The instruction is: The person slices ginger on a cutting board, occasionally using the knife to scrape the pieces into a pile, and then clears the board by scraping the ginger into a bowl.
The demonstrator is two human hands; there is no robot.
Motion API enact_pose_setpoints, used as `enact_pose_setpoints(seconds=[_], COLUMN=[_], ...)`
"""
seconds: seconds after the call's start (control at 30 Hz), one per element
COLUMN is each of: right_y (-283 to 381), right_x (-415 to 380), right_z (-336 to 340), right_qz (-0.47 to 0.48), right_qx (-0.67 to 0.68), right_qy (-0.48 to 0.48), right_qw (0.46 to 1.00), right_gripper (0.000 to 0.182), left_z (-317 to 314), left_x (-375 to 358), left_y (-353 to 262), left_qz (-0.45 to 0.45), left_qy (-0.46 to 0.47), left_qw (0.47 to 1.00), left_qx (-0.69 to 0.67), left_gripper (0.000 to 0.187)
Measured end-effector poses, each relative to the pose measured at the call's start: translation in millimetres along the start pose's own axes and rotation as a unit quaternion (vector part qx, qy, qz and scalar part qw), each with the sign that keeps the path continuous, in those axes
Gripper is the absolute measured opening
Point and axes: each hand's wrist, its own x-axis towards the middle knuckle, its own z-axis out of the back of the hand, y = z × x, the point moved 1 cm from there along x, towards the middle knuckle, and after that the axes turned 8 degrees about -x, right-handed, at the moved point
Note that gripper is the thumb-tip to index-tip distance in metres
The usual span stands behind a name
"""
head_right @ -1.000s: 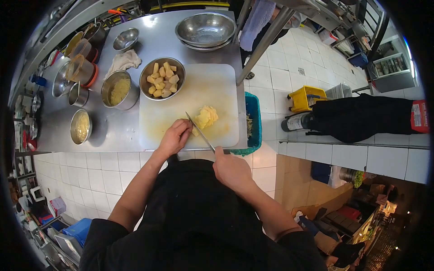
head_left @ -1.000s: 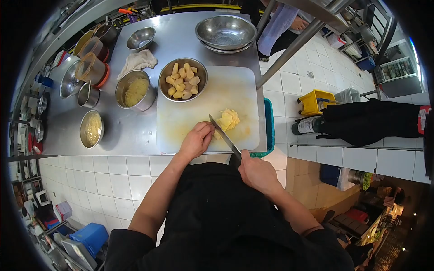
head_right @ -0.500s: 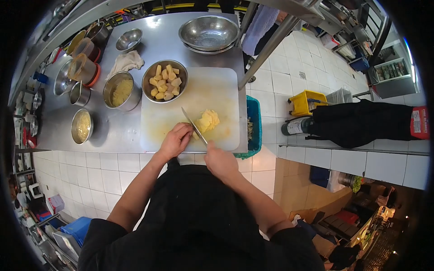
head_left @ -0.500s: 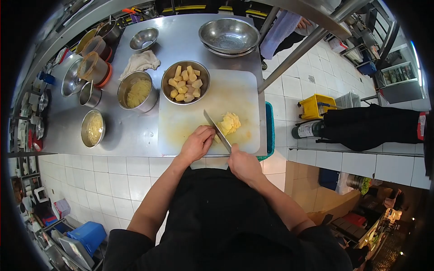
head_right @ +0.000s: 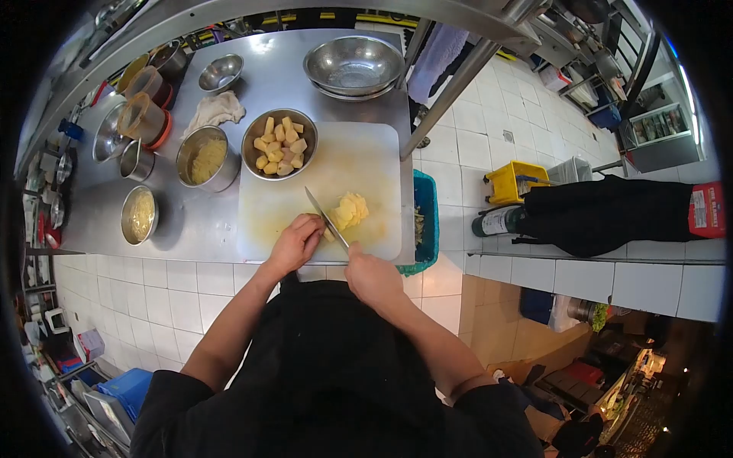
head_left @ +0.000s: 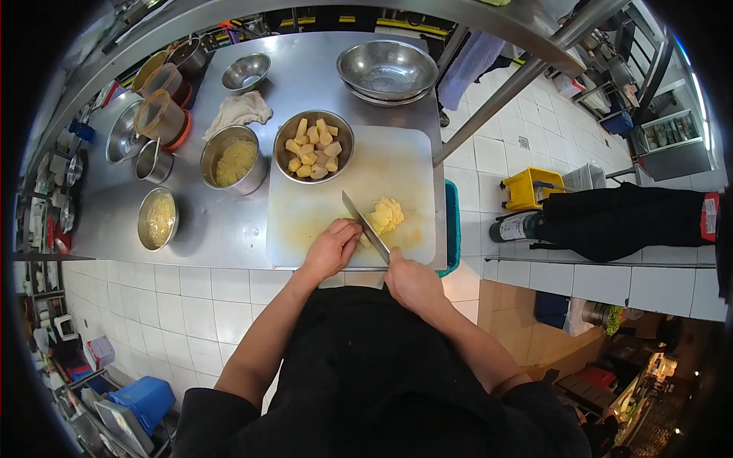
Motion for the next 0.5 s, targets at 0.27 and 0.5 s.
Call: enact_pose_setpoints(seconds=[0.27, 0.5], right_y=[-3, 3], right_x=[12, -2], right_z=[-16, 1], right_qz=[-0.012, -0.025], right_qx=[0.007, -0.005], right_qy=[0.007, 0.031], right_qw=[1.0, 0.999], right_gripper=[0.026, 0.024], left_z=[-2, -1], left_x=[0, 0], left_y=[-1, -3], left_qz=[0.002, 0.005], left_qy=[-0.008, -0.004], left_qw=[1.0, 1.0], left_qx=[0.005, 0.008], left_gripper=[0.019, 0.017])
